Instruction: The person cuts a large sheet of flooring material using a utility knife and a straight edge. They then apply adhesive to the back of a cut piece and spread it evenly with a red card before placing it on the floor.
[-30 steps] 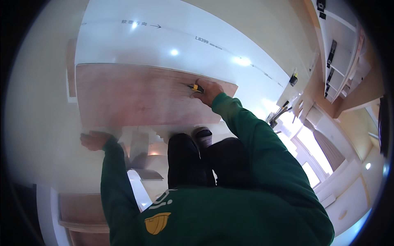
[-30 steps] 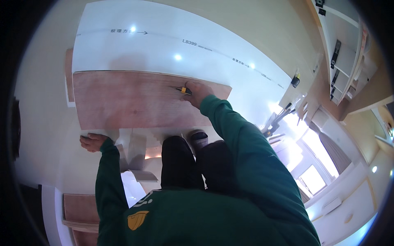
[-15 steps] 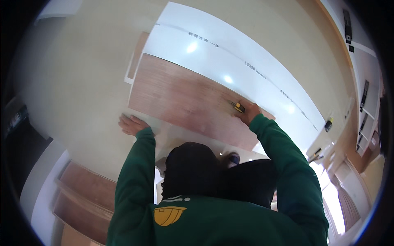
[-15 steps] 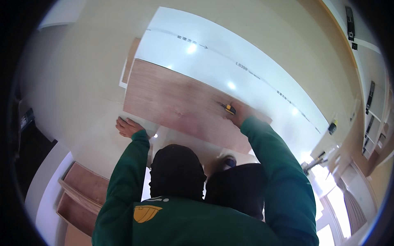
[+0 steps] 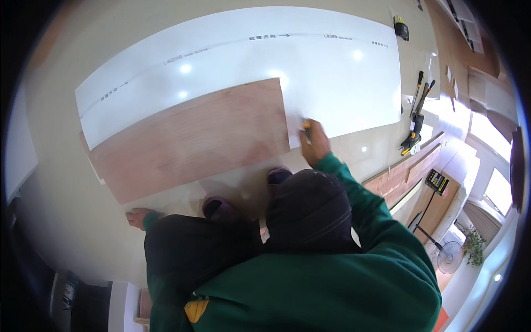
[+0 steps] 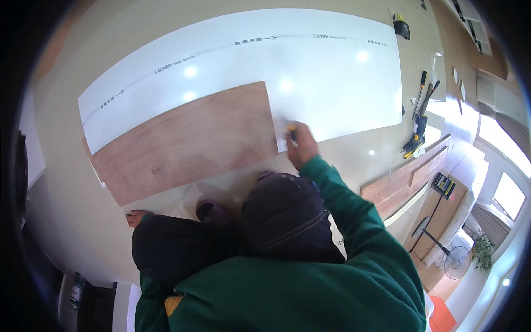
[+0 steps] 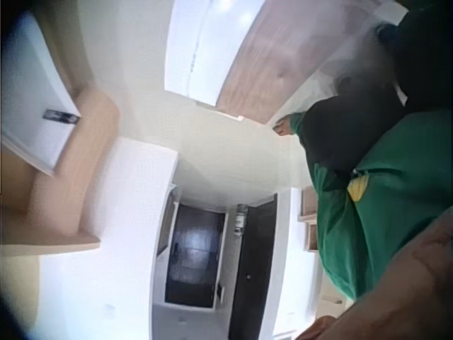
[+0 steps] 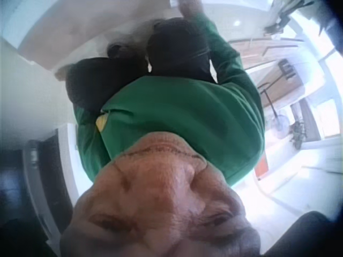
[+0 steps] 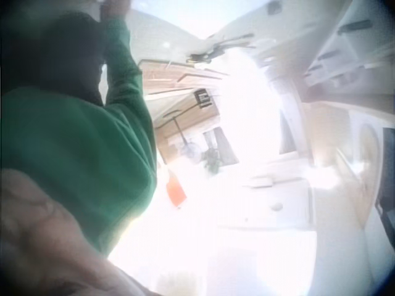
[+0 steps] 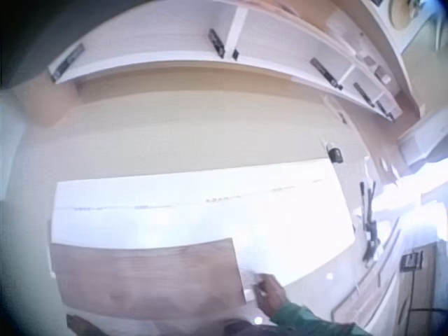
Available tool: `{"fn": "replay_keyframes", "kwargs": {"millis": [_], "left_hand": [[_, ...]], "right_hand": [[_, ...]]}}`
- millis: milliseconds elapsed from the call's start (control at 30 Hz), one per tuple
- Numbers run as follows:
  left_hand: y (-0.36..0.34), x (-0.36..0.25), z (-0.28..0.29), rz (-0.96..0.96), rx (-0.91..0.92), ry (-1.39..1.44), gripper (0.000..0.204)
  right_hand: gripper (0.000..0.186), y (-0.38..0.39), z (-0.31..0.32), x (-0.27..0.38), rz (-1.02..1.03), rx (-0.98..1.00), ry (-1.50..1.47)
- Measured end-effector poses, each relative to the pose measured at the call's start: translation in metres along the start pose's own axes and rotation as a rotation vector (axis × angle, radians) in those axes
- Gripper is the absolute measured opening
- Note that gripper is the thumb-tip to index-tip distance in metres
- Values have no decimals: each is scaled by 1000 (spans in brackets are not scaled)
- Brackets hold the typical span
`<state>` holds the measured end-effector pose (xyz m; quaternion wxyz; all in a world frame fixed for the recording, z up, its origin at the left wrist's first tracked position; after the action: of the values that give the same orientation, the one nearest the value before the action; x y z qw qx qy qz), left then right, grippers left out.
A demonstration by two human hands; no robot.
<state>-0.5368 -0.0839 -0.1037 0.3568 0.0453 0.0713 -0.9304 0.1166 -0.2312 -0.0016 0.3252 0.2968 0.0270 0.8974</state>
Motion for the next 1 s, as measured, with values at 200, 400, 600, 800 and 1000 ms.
{"fn": "replay_keyframes", "kwargs": {"millis": [200,400,600,800,1000], "left_hand": [[-120,103,-46,-302,395,-137,50],[69,-25,-15,608,911,885,64],[162,-94,10,858,954,1193,76],[169,-116,-5,774,1068,1256,71],[182,-129,5,775,1172,1124,52]], "right_hand": [[51,126,10,-165,-535,-34,255],[57,128,13,-176,-753,-46,-546],[53,104,-75,-88,-911,152,-1395],[56,90,-97,-52,-862,196,-1511],[64,91,-98,-36,-845,265,-1498]]}}
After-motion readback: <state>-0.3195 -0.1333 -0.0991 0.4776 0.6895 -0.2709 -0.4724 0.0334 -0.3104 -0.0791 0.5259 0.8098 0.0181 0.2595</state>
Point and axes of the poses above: each hand's wrist, its own y-axis away from the middle knuckle, its own z-axis out of the back of the hand, x = y × z, the point moved 6 cm from there along -y, towards the middle knuckle, and after that the axes turned 6 degrees about y, right-handed, at the moved point
